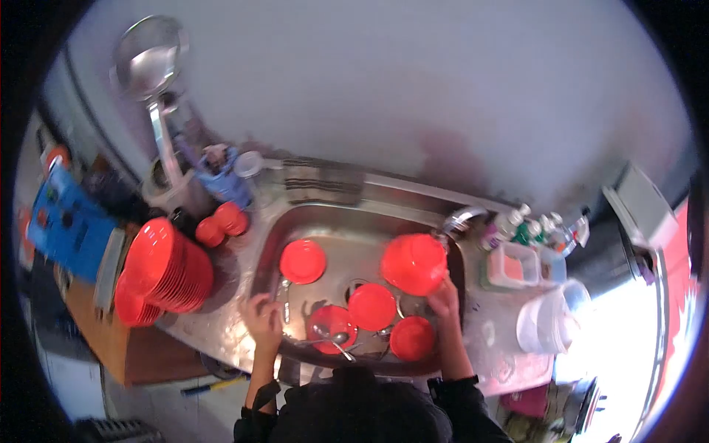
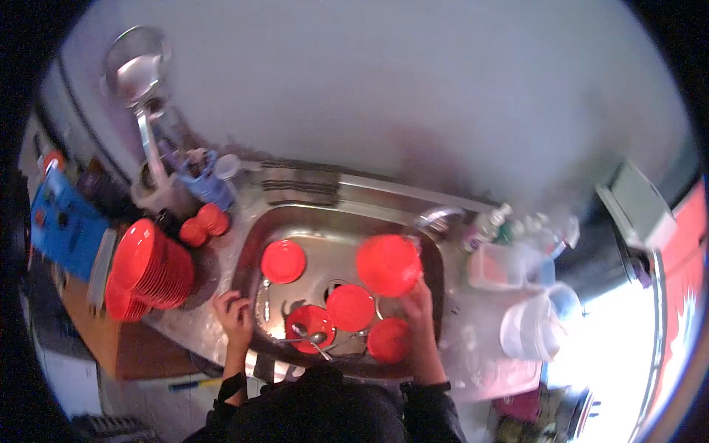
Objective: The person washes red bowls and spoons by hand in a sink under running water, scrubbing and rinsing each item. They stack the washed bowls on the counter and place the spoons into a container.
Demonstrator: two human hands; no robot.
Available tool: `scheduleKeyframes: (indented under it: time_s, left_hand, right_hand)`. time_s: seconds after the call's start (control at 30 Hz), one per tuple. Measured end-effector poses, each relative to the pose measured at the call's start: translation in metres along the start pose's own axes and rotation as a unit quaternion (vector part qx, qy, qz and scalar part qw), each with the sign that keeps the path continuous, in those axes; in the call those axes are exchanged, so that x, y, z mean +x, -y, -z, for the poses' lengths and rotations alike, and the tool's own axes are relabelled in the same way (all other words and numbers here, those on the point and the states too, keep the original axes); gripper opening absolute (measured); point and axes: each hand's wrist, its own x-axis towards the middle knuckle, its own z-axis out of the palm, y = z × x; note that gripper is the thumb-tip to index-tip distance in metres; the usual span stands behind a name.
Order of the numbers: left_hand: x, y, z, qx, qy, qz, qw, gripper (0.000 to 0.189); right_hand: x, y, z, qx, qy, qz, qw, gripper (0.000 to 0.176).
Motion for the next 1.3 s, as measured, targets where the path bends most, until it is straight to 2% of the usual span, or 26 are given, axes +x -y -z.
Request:
scheduleKeyframes:
  time_s: [0.03,0.1,0.17,0.23,0.27,0.3,0.33,0.37,0.4,0.43,0.47,0.5,0.53,0.57,0.6,0.67,0.7,0.73,0.77,0.83,0.9,1.0,1.13,1.2,1.3]
  left_hand:
    - [-0.001,0.000,0.000,0.006,0.016,0.003,1.000,0.015]
    - [-0.001,-0.002,0.000,0.006,0.028,0.011,1.000,0.016]
    - [0.001,-0.009,0.003,-0.001,0.035,0.012,0.999,0.017]
    - [-0.002,-0.017,0.001,-0.014,0.054,0.016,0.998,0.018]
    - [-0.007,-0.018,-0.004,-0.028,0.059,0.019,0.998,0.018]
    - [-0.009,-0.023,-0.009,-0.047,0.065,0.032,0.996,0.019]
    - [-0.012,-0.028,-0.014,-0.072,0.072,0.042,0.994,0.019]
    - [-0.016,-0.032,-0.020,-0.067,0.068,0.048,0.994,0.019]
    - [-0.019,-0.037,-0.027,-0.147,0.112,0.099,0.978,0.020]
    - [-0.023,-0.040,-0.033,-0.228,0.155,0.147,0.950,0.021]
    - [-0.029,-0.041,-0.040,-0.231,0.152,0.147,0.950,0.021]
    - [-0.038,-0.042,-0.050,-0.353,0.162,0.235,0.891,0.022]
    - [-0.045,-0.044,-0.062,-0.468,0.173,0.317,0.806,0.023]
    - [-0.048,-0.045,-0.066,-0.552,0.238,0.422,0.678,0.028]
    - [-0.052,-0.045,-0.069,-0.560,0.253,0.418,0.669,0.028]
    - [-0.049,-0.048,-0.071,-0.604,0.253,0.635,0.411,0.035]
    - [-0.051,-0.048,-0.074,-0.605,0.275,0.631,0.401,0.035]
    - [-0.052,-0.047,-0.078,-0.652,0.253,0.635,0.328,0.037]
    - [-0.052,-0.047,-0.084,-0.691,0.227,0.638,0.254,0.038]
    - [-0.050,-0.052,-0.094,-0.686,0.229,0.643,0.251,0.039]
    - [-0.049,-0.052,-0.102,-0.689,0.207,0.650,0.244,0.039]
    - [-0.053,-0.048,-0.105,-0.716,0.216,0.621,0.233,0.038]
    - [-0.057,-0.047,-0.109,-0.694,0.217,0.646,0.233,0.038]
    - [-0.058,-0.044,-0.112,-0.689,0.218,0.660,0.205,0.036]
    - [-0.059,-0.041,-0.110,-0.705,0.210,0.643,0.213,0.036]
  right_hand:
    - [-0.001,0.003,-0.011,-0.039,0.046,-0.009,0.998,0.036]
    - [-0.010,0.008,-0.048,-0.191,0.076,0.027,0.978,0.040]
    - [-0.009,0.010,-0.068,-0.370,0.114,0.050,0.921,0.043]
    - [0.009,0.011,-0.047,-0.562,0.100,0.071,0.818,0.041]
    - [0.013,0.007,-0.046,-0.560,0.121,0.060,0.817,0.041]
    - [0.015,0.005,-0.047,-0.709,0.109,0.116,0.687,0.039]
    - [0.014,0.004,-0.052,-0.827,0.090,0.174,0.527,0.037]
    - [0.008,-0.005,-0.063,-0.843,0.045,0.182,0.504,0.032]
    - [0.007,-0.009,-0.061,-0.845,0.050,0.182,0.501,0.032]
    - [0.005,-0.010,-0.052,-0.871,0.098,0.205,0.435,0.031]
    - [0.006,-0.009,-0.043,-0.892,0.141,0.226,0.366,0.031]
    - [0.007,-0.006,-0.036,-0.873,0.192,0.287,0.345,0.030]
    - [0.008,-0.001,-0.030,-0.877,0.182,0.285,0.340,0.030]
    - [0.007,0.005,-0.026,-0.880,0.210,0.289,0.313,0.029]
    - [0.005,0.012,-0.022,-0.883,0.235,0.289,0.286,0.028]
    - [0.004,0.017,-0.028,-0.908,0.187,0.289,0.238,0.027]
    - [0.004,0.015,-0.031,-0.891,0.193,0.307,0.272,0.028]
    - [0.005,0.012,-0.032,-0.871,0.200,0.327,0.306,0.028]
    - [0.005,0.006,-0.030,-0.869,0.210,0.345,0.287,0.029]
    - [0.001,0.005,-0.033,-0.867,0.209,0.365,0.267,0.030]
    - [-0.005,0.010,-0.044,-0.887,0.252,0.274,0.274,0.031]
    - [0.001,0.020,-0.037,-0.883,0.210,0.327,0.264,0.025]
    - [0.002,0.011,-0.030,-0.882,0.198,0.336,0.265,0.026]
    - [-0.005,0.007,-0.041,-0.853,0.254,0.365,0.275,0.024]
    - [-0.011,0.015,-0.045,-0.888,0.198,0.326,0.258,0.025]
